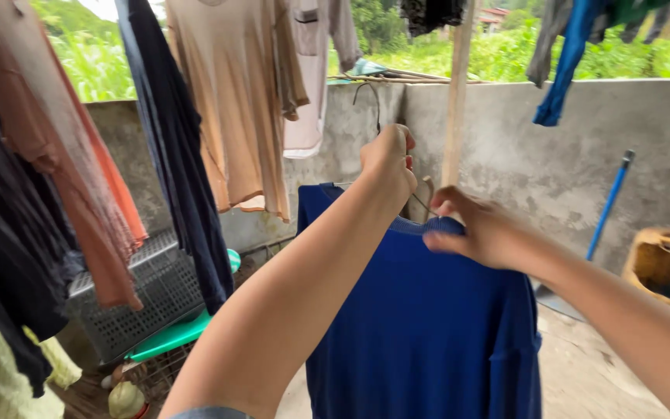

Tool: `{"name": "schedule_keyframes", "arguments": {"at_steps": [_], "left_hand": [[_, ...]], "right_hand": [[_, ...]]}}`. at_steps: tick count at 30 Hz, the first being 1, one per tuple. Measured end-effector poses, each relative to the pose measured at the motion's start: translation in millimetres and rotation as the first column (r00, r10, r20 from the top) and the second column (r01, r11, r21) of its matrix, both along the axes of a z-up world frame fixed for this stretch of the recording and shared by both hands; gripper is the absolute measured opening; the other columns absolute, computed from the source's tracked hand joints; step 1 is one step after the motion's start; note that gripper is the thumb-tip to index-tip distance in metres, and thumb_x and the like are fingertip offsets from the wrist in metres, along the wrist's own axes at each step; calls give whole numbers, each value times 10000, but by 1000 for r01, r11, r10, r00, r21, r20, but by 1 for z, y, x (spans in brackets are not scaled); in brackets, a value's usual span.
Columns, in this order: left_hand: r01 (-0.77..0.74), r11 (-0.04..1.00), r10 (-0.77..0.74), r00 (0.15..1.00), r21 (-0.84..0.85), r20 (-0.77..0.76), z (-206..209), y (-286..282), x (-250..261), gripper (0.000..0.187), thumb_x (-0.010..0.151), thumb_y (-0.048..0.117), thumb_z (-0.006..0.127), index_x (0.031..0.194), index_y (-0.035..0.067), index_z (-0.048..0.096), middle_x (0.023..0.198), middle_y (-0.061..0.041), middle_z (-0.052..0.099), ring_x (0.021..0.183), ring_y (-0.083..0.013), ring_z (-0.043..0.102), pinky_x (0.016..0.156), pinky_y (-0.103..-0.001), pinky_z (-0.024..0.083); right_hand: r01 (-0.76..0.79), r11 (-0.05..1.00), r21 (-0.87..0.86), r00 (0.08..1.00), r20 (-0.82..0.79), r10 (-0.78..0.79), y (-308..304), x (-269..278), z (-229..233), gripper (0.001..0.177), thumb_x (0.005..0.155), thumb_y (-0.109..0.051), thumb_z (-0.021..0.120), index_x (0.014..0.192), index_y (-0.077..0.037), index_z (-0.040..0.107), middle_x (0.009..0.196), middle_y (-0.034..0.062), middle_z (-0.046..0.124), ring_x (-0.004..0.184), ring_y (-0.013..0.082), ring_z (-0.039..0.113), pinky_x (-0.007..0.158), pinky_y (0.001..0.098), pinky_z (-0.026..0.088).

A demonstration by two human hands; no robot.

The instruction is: Hanging wet laundry from a bucket onto clothes hangers and placing them on a drying rack.

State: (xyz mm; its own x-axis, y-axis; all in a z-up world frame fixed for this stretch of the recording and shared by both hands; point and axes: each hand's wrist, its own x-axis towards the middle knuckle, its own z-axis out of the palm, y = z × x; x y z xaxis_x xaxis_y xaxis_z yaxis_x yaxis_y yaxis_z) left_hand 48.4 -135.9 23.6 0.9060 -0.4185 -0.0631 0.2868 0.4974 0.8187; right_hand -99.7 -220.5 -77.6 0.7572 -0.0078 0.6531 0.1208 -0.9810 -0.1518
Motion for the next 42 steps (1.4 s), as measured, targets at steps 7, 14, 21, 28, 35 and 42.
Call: {"name": "schedule_keyframes", "arguments": {"at_steps": [7,14,21,28,35,42], "left_hand": [[6,996,-17,990,83,137,4,19,-1,180,677,102,647,840,36,607,827,-75,571,684,-188,526,577,-336,379],[-24,997,5,964,68,264,7,8,9,283,641,85,661,893,-30,600,870,-110,549,775,-212,482,723,-371,420],[80,993,-105,938,87,330,27,24,18,566,652,115,676,1154,-62,483,1129,-213,477,1040,-311,457,886,-533,446],[247,961,-275,861,122,428,56,-3,75,809,684,94,734,1378,59,320,1351,-231,456,1304,-318,422,1048,-483,313],[529,844,-481,667,94,569,91,-8,132,1004,733,116,738,1565,136,177,1155,-129,610,1049,-217,589,889,-346,467],[275,957,-220,474,94,853,56,-8,240,617,770,161,729,1351,31,569,1240,-105,679,1105,-213,663,957,-333,514]], "right_hand": [[549,784,-290,793,-116,-599,32,-12,10,498,956,-649,499,1215,-241,620,672,118,733,668,328,719,618,468,573],[371,913,-167,858,439,-268,-1,40,-6,322,987,-465,538,967,-166,655,780,35,718,632,284,701,465,405,493],[483,856,-185,765,565,-309,1,74,27,373,948,-474,645,708,-190,673,600,-12,646,586,221,669,469,378,454],[635,765,-112,652,608,-453,-9,103,76,368,906,-505,675,716,-200,751,654,23,685,608,267,675,515,401,481],[670,738,-84,595,656,-465,-76,102,159,399,895,-571,698,842,-185,789,597,64,630,456,238,627,452,364,462],[902,364,-233,426,618,-661,-78,98,248,452,938,-647,652,823,-240,812,570,42,674,550,242,665,508,355,510]]}}
